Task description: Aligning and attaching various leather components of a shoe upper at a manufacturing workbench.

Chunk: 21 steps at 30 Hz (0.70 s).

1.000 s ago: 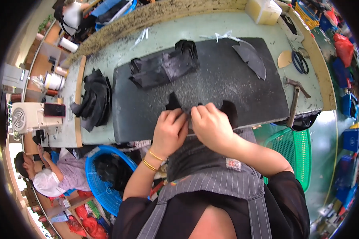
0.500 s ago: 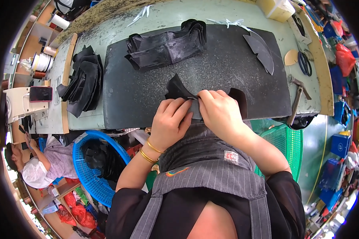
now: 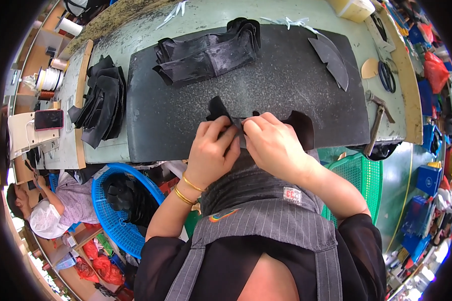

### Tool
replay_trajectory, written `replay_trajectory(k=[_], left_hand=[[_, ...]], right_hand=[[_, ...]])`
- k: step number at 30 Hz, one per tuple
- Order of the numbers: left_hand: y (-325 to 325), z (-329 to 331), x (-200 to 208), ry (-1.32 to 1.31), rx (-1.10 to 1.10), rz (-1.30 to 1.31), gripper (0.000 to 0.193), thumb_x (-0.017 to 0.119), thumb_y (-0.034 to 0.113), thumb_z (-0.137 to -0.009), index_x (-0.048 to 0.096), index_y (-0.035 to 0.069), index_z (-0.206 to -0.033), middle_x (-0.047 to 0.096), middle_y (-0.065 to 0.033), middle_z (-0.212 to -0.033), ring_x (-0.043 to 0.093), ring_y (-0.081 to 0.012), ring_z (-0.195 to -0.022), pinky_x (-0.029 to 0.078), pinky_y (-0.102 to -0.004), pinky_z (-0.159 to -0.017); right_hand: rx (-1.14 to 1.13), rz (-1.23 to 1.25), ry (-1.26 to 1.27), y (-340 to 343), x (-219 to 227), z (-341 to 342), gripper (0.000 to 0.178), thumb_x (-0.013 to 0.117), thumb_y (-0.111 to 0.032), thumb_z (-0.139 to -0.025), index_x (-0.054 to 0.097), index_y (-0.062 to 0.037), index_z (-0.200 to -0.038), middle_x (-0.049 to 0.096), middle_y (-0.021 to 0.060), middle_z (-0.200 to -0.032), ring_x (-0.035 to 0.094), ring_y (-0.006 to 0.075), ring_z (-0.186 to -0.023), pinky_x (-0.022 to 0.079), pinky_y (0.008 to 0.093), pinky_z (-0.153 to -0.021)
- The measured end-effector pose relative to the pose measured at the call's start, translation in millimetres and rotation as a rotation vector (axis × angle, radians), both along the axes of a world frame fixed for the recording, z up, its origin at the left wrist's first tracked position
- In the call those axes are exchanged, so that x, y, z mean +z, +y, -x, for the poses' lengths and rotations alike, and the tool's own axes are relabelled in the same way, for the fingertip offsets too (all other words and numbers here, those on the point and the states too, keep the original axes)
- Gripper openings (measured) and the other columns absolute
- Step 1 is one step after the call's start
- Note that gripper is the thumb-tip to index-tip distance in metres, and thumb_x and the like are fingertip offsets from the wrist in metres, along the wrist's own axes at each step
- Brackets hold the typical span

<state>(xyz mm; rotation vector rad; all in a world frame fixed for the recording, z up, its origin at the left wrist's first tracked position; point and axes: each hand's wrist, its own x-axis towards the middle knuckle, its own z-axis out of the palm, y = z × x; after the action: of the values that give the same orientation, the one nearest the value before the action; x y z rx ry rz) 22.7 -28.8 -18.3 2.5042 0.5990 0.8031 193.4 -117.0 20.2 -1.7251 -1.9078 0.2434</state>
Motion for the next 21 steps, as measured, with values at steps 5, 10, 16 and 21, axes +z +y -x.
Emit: replay_trajectory(k=[5,10,16,21], left_hand=[[12.0,1.8,15.7,0.098,-0.014,0.112,0.016,0.071,0.007,-0.079,0.074,-0.002,-0.092,0.067,-0.0161,-0.107,0.065,-0.0323,-0.093,0.055,-0.037,-0.082],[46.3,9.5,30.1,-0.09,0.21,1.345,0.033,0.067,0.028,-0.099,0.071,-0.004,-0.095,0.073,-0.0116,-0.093,0.071,-0.0193,-0.083,0.058,-0.0317,-0.077],[58.6,-2.9,38.5,0.039,0.173,1.457,0.025,0.068,0.023,-0.099,0.062,0.009,-0.08,0.06,0.0046,-0.077,0.055,-0.0044,-0.067,0.049,-0.0242,-0.061],[61.5,0.9,61.0,0.032,0.084,1.664,0.02,0.066,0.016,-0.1,0.061,0.012,-0.081,0.065,0.0036,-0.086,0.059,-0.0048,-0.078,0.05,-0.0239,-0.073]], right_hand=[[0.15,-0.038,-0.532,-12.5,-7.3,8.9,0.024,0.062,-0.015,-0.076,0.061,-0.0011,-0.095,0.066,0.0188,-0.117,0.064,0.0256,-0.097,0.055,0.0312,-0.083],[0.177,-0.125,-0.691,-16.2,-12.0,15.0,0.025,0.061,-0.02,-0.075,0.062,-0.0018,-0.092,0.066,0.0208,-0.117,0.064,0.0246,-0.1,0.054,0.0304,-0.084],[0.15,-0.112,-0.542,-14.2,-11.9,9.4,0.025,0.064,-0.02,-0.072,0.062,-0.0039,-0.09,0.067,0.0161,-0.113,0.061,0.0202,-0.089,0.055,0.0273,-0.071],[0.139,-0.05,-0.528,-9.3,-10.9,4.0,0.025,0.065,-0.02,-0.072,0.061,-0.0042,-0.09,0.066,0.0151,-0.113,0.061,0.0194,-0.087,0.055,0.0262,-0.068]])
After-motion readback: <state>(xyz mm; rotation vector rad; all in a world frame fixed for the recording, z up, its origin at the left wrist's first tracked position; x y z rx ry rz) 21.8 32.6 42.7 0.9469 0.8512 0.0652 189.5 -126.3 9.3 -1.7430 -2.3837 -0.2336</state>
